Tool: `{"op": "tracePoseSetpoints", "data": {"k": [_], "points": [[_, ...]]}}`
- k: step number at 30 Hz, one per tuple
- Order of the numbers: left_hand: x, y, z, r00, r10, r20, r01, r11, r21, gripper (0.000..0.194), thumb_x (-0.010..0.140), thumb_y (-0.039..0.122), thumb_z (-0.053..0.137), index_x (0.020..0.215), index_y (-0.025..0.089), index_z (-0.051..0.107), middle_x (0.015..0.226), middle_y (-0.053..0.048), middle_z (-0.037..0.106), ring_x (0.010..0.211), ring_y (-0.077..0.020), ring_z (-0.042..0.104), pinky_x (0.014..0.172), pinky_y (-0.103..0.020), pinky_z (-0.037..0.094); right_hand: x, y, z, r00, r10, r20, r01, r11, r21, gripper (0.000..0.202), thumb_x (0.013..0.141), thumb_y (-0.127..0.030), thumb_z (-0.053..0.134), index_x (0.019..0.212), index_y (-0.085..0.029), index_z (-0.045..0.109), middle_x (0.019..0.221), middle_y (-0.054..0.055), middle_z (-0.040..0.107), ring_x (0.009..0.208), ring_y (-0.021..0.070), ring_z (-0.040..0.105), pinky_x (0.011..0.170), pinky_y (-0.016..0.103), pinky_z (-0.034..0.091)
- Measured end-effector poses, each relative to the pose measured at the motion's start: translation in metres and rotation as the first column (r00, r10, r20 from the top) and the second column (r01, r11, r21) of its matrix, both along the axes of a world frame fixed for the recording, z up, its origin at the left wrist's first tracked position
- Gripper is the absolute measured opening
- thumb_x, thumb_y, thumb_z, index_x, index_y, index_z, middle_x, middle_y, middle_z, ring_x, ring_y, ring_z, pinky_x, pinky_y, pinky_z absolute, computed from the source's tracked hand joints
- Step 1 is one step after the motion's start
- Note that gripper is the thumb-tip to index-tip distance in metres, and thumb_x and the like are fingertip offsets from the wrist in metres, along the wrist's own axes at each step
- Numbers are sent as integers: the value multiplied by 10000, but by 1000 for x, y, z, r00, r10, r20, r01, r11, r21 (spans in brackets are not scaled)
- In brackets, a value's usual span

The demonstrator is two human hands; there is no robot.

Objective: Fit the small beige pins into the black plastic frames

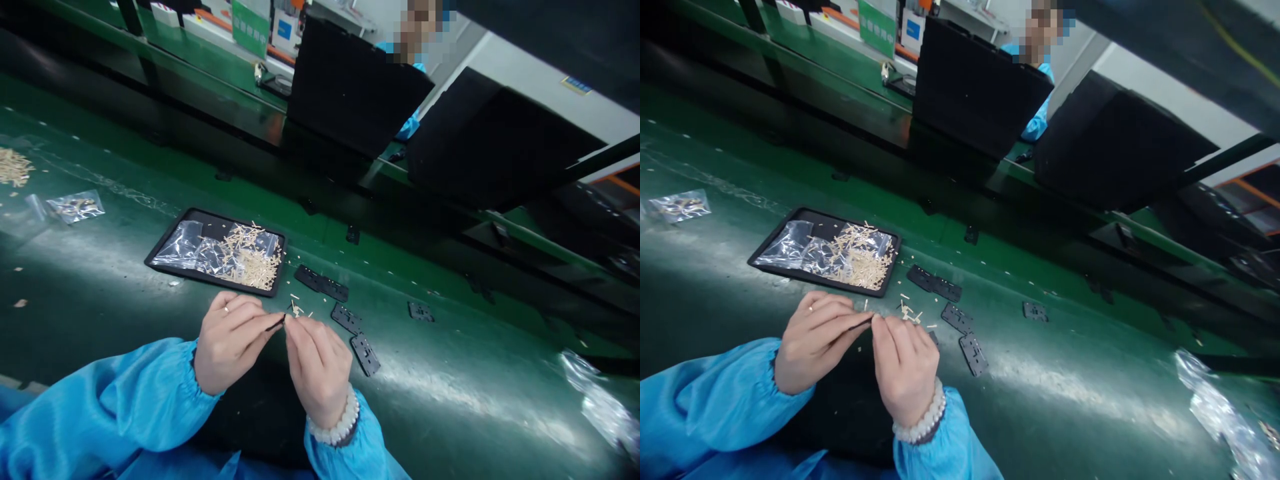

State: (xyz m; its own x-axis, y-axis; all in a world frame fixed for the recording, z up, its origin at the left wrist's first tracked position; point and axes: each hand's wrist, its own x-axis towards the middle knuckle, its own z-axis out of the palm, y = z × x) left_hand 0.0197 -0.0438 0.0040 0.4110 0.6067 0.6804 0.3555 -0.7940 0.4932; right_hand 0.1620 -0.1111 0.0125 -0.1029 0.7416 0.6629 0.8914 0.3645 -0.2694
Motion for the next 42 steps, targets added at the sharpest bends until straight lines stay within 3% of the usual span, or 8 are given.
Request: {"op": "tracePoseSetpoints", "data": {"k": [3, 7, 13, 19, 27, 34, 38, 42], "points": [[1, 2, 1, 994, -69, 87, 92, 949, -300, 99, 816, 148, 592, 835, 178, 685, 704, -13, 663, 701, -140, 603, 679, -281, 446, 2, -3, 4, 954, 86, -287, -103, 994, -46, 231, 812, -34, 563, 976, -182, 627, 833, 61, 683, 743, 158, 638, 649, 281, 512], [2, 5, 4, 984, -71, 166, 155, 804, -574, 98, 800, 163, 603, 756, 179, 689, 703, -5, 657, 696, -133, 611, 653, -237, 471, 6, -2, 0, 715, -98, -693, -63, 977, -204, 135, 845, -123, 553, 885, -207, 650, 798, 32, 632, 691, 135, 614, 606, 262, 510], [3, 6, 4, 973, -88, 212, 215, 677, -704, 106, 788, 172, 602, 713, 173, 678, 683, 2, 644, 677, -128, 607, 636, -212, 471, 3, 6, -9, 254, -254, -933, -362, 870, -335, 132, 838, -305, 586, 823, -193, 654, 656, -20, 570, 522, 81, 542, 512, 215, 466], [2, 5, 3, 970, -112, 214, 232, 685, -691, 114, 790, 166, 599, 699, 172, 668, 669, 7, 630, 662, -124, 602, 630, -218, 464, -5, 8, -5, 161, -286, -945, -426, 843, -328, 148, 810, -309, 622, 730, -185, 613, 584, -44, 533, 510, 68, 504, 511, 197, 430], [1, 0, 3, 989, -130, 71, 147, 918, -368, 99, 810, 147, 595, 757, 182, 671, 656, 5, 604, 665, -132, 557, 678, -291, 397, -7, 9, -5, 204, -259, -944, -389, 864, -321, 208, 792, -273, 623, 636, -183, 519, 672, -44, 487, 487, 60, 473, 447, 197, 392], [2, 4, 1, 989, -135, 60, 148, 861, -486, 129, 814, 180, 576, 722, 181, 666, 667, -6, 623, 674, -144, 582, 683, -293, 429, -6, 11, -10, 147, -285, -947, -468, 823, -320, 218, 801, -353, 606, 672, -201, 519, 618, -47, 496, 486, 79, 481, 448, 208, 434], [9, 11, -4, 973, -215, 84, 212, 691, -691, 118, 804, 229, 569, 804, 185, 679, 786, -33, 677, 769, -167, 631, 704, -268, 497, 9, 7, -6, 497, -154, -854, -364, 857, -366, 79, 798, -285, 622, 795, -212, 591, 699, -17, 563, 589, 111, 545, 533, 242, 471], [17, 16, -14, 967, -227, -116, 98, 752, -652, 550, 755, 328, 631, 1269, 203, 482, 1228, -114, 580, 1048, -248, 579, 878, -384, 482, 72, 16, 3, 919, -188, -345, 98, 960, -263, 90, 847, -225, 559, 795, -203, 628, 784, 35, 640, 737, 144, 594, 678, 267, 468]]}}
